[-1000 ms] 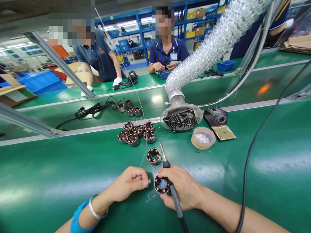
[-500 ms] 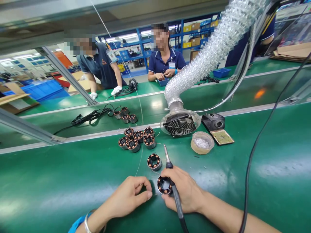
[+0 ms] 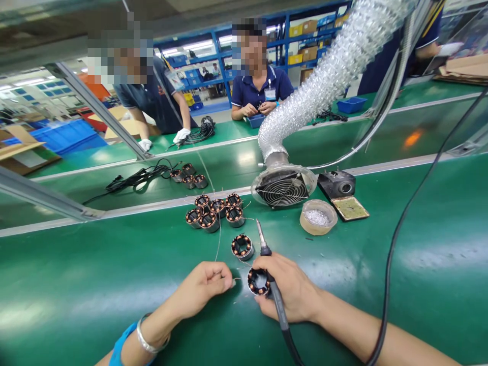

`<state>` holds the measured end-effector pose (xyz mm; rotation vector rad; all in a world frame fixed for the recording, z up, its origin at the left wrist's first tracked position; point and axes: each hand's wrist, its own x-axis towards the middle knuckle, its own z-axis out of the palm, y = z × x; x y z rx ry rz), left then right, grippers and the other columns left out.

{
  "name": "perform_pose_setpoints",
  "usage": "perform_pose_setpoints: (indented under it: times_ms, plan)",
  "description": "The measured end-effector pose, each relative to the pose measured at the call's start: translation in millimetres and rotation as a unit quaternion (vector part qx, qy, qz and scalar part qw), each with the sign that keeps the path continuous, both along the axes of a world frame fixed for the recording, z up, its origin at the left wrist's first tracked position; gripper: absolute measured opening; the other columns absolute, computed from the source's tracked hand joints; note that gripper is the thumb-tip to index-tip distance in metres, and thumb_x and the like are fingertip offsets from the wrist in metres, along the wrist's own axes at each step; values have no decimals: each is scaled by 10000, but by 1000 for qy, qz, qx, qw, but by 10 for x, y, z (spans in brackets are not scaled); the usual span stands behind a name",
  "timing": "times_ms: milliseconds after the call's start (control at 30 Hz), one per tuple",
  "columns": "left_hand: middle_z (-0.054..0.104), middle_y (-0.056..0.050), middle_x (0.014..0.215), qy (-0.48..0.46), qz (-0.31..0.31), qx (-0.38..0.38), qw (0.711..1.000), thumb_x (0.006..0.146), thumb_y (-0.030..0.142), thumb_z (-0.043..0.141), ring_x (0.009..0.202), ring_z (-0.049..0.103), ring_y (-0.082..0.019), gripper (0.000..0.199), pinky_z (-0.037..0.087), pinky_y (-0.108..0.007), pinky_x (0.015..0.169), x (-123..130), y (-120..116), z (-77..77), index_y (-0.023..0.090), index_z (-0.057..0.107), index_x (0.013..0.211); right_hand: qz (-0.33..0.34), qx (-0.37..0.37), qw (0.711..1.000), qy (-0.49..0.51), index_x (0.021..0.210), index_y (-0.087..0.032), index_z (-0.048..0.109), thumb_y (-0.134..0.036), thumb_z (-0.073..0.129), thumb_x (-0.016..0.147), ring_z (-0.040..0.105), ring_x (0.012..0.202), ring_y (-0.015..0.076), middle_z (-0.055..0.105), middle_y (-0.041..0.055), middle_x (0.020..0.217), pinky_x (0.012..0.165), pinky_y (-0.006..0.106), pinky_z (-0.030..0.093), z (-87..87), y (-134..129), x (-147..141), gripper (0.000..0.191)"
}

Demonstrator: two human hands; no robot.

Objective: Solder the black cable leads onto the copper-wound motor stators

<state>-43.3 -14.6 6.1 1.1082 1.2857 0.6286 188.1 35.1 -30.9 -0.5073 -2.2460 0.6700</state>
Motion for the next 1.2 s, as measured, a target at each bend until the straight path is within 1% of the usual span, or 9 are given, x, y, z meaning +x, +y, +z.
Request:
perform_pose_setpoints:
  times_ms: [167,367,567,733,867,967,1033,1100,1200]
  plan:
    - [451,45,567,-47,-9,1,999,740,553,667,542,314,-94,421,236,-236,540,112,4,124,139,619,682,9,-7,1000,-3,1217,-204,447,-204,585,779,668,873,214,673,93,1069,765,333,567,15,-4,-4,459]
    - [273,93,528,167,-98,43,980,778,398,690,509,219,-92,258,162,-249,492,-8,-105,72,153,718,854,12,-15,1000,-4,1218,-204,447,-225,609,779,663,875,217,666,98,1077,763,338,567,-20,0,8,468]
    - [338,79,519,96,-97,15,991,860,401,566,494,254,-97,282,187,-246,472,73,-172,4,145,649,778,3,3,1000,4,1222,-207,439,-202,591,781,665,892,221,664,98,1077,772,342,574,-46,13,-1,467]
    - [338,86,495,237,-97,108,961,800,271,642,486,307,-93,108,205,-239,509,112,-169,142,175,692,802,-8,0,1000,2,1220,-206,451,-195,596,765,672,917,233,659,101,1084,803,354,582,-78,25,15,477]
    - [367,68,503,87,-76,43,992,815,426,624,488,280,-95,299,198,-241,485,140,-184,35,147,667,719,-12,7,1000,2,1226,-209,446,-205,596,775,676,899,230,664,102,1069,778,340,585,-94,13,1,475]
    - [362,63,523,-1,-67,10,998,781,578,625,506,257,-96,457,186,-242,481,166,-198,-28,126,676,737,-2,7,1000,5,1210,-212,450,-209,577,778,675,858,211,673,94,1054,746,323,579,-59,0,-32,450]
    - [380,58,531,64,-107,37,992,828,541,602,506,257,-102,420,196,-244,486,142,-188,3,137,717,820,17,19,1000,11,1203,-207,461,-258,580,786,678,876,214,683,85,1025,758,327,579,-8,32,-32,437]
    - [509,24,608,175,-133,111,969,892,446,559,550,376,-125,322,290,-241,532,84,-150,66,180,736,931,17,59,998,25,1189,-202,485,-321,585,808,682,930,224,692,87,1026,806,346,579,54,110,23,411]
    - [661,-42,837,267,-147,216,928,962,359,441,773,577,-190,311,439,-274,725,-7,-75,129,220,719,960,-55,130,988,62,1164,-216,507,-285,560,859,684,946,219,692,100,1073,831,367,578,125,265,240,317]
